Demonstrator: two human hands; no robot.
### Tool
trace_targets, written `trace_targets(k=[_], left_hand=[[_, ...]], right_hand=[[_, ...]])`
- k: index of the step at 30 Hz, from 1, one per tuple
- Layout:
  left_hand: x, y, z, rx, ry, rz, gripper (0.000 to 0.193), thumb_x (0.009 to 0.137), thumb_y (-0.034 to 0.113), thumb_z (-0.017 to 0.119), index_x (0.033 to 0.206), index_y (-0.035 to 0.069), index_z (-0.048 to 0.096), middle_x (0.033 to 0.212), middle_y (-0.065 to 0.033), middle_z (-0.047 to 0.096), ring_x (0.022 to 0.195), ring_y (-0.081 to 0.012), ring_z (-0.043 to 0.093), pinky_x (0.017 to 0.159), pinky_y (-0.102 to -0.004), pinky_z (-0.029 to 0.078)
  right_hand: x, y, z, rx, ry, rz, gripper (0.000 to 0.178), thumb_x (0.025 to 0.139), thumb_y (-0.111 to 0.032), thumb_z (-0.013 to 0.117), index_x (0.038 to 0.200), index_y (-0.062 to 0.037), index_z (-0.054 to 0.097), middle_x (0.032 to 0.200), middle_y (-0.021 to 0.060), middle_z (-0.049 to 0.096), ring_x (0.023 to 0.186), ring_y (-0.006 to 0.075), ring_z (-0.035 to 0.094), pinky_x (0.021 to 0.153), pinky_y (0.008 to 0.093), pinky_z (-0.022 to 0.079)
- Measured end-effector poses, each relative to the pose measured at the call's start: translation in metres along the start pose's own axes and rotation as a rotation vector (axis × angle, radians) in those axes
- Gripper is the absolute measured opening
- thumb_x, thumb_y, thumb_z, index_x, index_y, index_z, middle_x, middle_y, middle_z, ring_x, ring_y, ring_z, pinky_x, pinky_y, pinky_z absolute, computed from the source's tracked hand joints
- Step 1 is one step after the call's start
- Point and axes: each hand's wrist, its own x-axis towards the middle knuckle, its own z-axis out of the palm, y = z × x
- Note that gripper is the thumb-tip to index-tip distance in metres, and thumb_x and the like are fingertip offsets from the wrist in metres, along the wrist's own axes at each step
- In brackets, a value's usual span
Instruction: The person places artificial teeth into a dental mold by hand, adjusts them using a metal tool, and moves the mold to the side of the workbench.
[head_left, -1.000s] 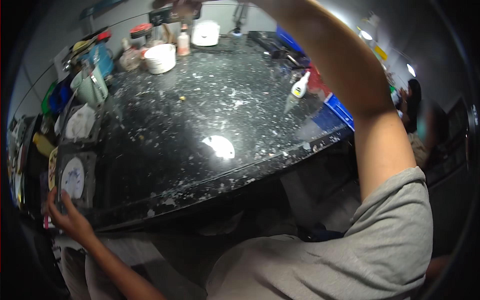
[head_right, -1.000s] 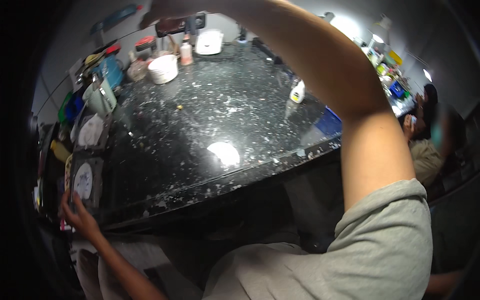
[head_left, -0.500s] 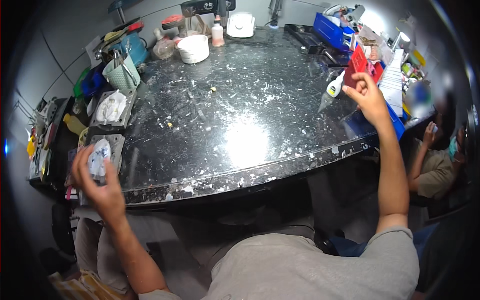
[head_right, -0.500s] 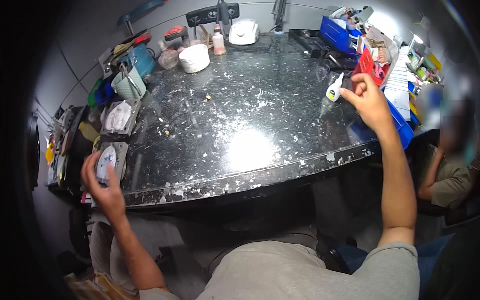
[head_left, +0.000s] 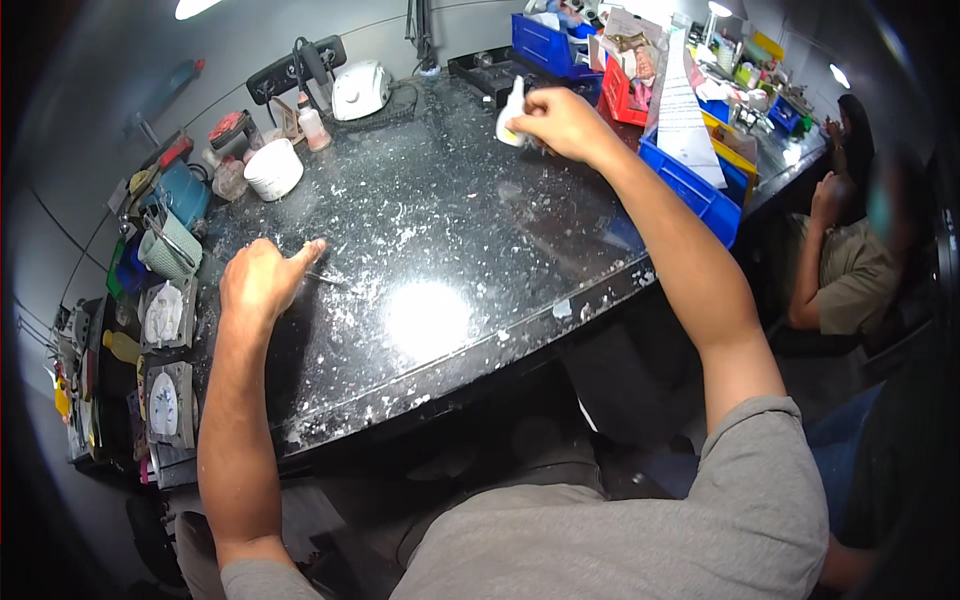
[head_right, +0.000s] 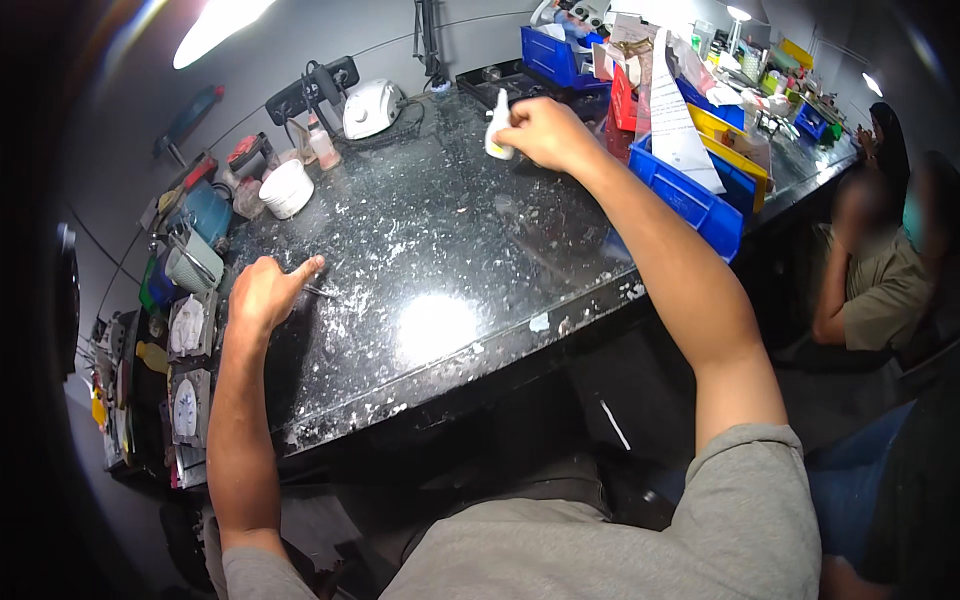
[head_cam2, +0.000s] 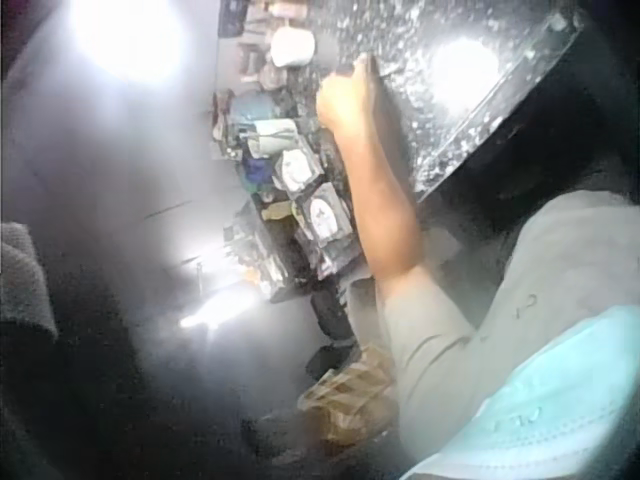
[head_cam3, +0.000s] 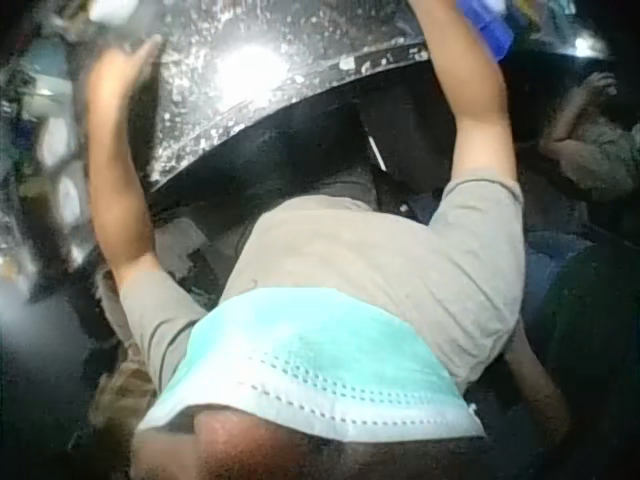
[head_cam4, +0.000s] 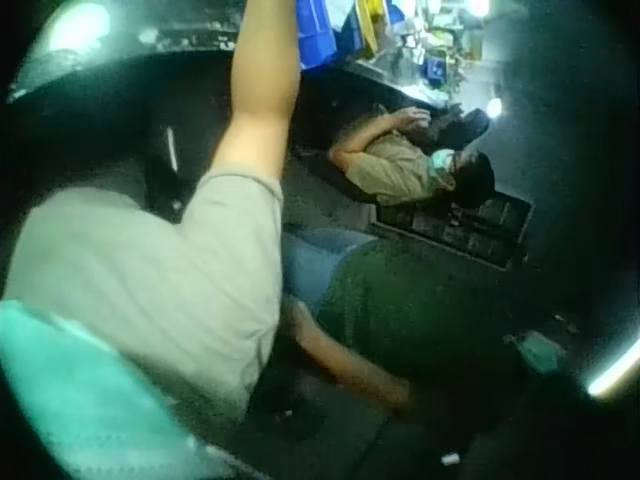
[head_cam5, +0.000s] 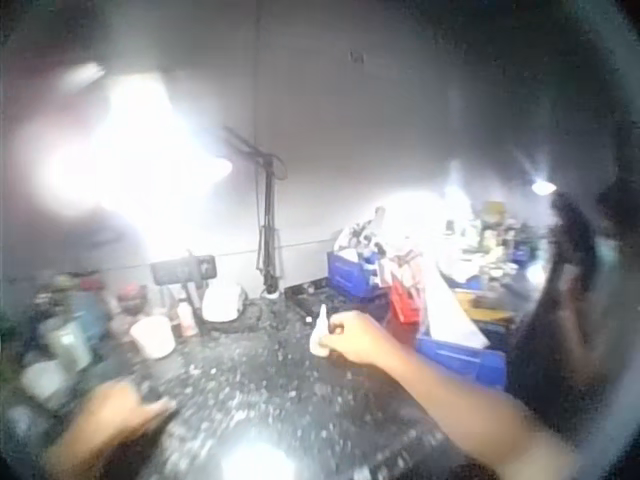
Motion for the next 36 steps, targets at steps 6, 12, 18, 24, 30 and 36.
trace_targets(k=[6, 12, 18, 24, 30, 36], left_hand=[[0.015, -0.017, 0.015, -0.053, -0.044, -0.06, 0.064, 0.085, 0.053, 0.075, 0.097, -0.01, 0.077, 0.103, -0.0347, 0.076, 0.103, -0.0483, 0.075, 0.093, -0.0516, 0.058], [0.013, -0.021, 0.023, -0.167, -0.016, -0.011, 0.037, 0.078, 0.033, 0.079, 0.081, -0.004, 0.073, 0.091, -0.0294, 0.076, 0.091, -0.0475, 0.074, 0.086, -0.0531, 0.058], [0.001, -0.025, 0.025, -0.147, 0.094, 0.123, 0.03, 0.077, 0.028, 0.078, 0.081, -0.002, 0.073, 0.085, -0.0271, 0.075, 0.087, -0.0473, 0.073, 0.083, -0.0537, 0.057], [0.008, -0.035, 0.023, -0.302, 0.133, 0.097, 0.027, 0.079, 0.025, 0.076, 0.09, 0.001, 0.071, 0.091, -0.024, 0.076, 0.09, -0.0451, 0.074, 0.083, -0.0535, 0.057], [0.018, -0.059, 0.017, -0.411, 0.341, 0.112, 0.029, 0.085, 0.009, 0.069, 0.113, 0.0, 0.072, 0.089, -0.0148, 0.073, 0.087, -0.0323, 0.073, 0.08, -0.0449, 0.056], [0.016, -0.067, 0.019, -0.365, 0.243, 0.109, 0.042, 0.088, 0.034, 0.086, 0.111, -0.001, 0.078, 0.092, -0.0139, 0.076, 0.088, -0.0292, 0.074, 0.086, -0.0417, 0.057]], right_hand=[[0.145, -0.02, 0.043, -0.021, 0.133, -0.067, 0.032, 0.093, -0.031, 0.081, 0.099, 0.0007, 0.08, 0.073, 0.0078, 0.076, 0.058, 0.0147, 0.071, 0.058, 0.032, 0.057], [0.196, -0.015, 0.104, -0.225, 0.028, 0.118, 0.034, 0.088, -0.032, 0.085, 0.095, 0.0018, 0.081, 0.079, 0.0129, 0.079, 0.07, 0.0229, 0.078, 0.075, 0.0371, 0.063], [0.167, -0.024, 0.101, -0.411, 0.082, -0.06, 0.068, 0.079, -0.06, 0.087, 0.097, 0.0047, 0.078, 0.086, 0.0228, 0.079, 0.09, 0.0357, 0.08, 0.089, 0.0453, 0.06], [0.079, -0.052, 0.065, -0.069, 0.293, -0.21, 0.078, 0.089, -0.056, 0.082, 0.139, 0.0006, 0.062, 0.099, 0.0188, 0.079, 0.094, 0.0344, 0.078, 0.084, 0.0442, 0.059], [0.011, -0.062, 0.062, 0.228, 0.178, -0.402, 0.045, 0.099, -0.022, 0.079, 0.138, -0.0066, 0.064, 0.076, 0.0021, 0.066, 0.069, 0.0081, 0.061, 0.066, 0.0278, 0.05], [0.007, -0.067, 0.057, 0.174, -0.01, -0.416, 0.025, 0.1, -0.022, 0.076, 0.117, -0.0043, 0.076, 0.076, 0.0011, 0.066, 0.07, 0.0088, 0.059, 0.068, 0.0285, 0.05]])
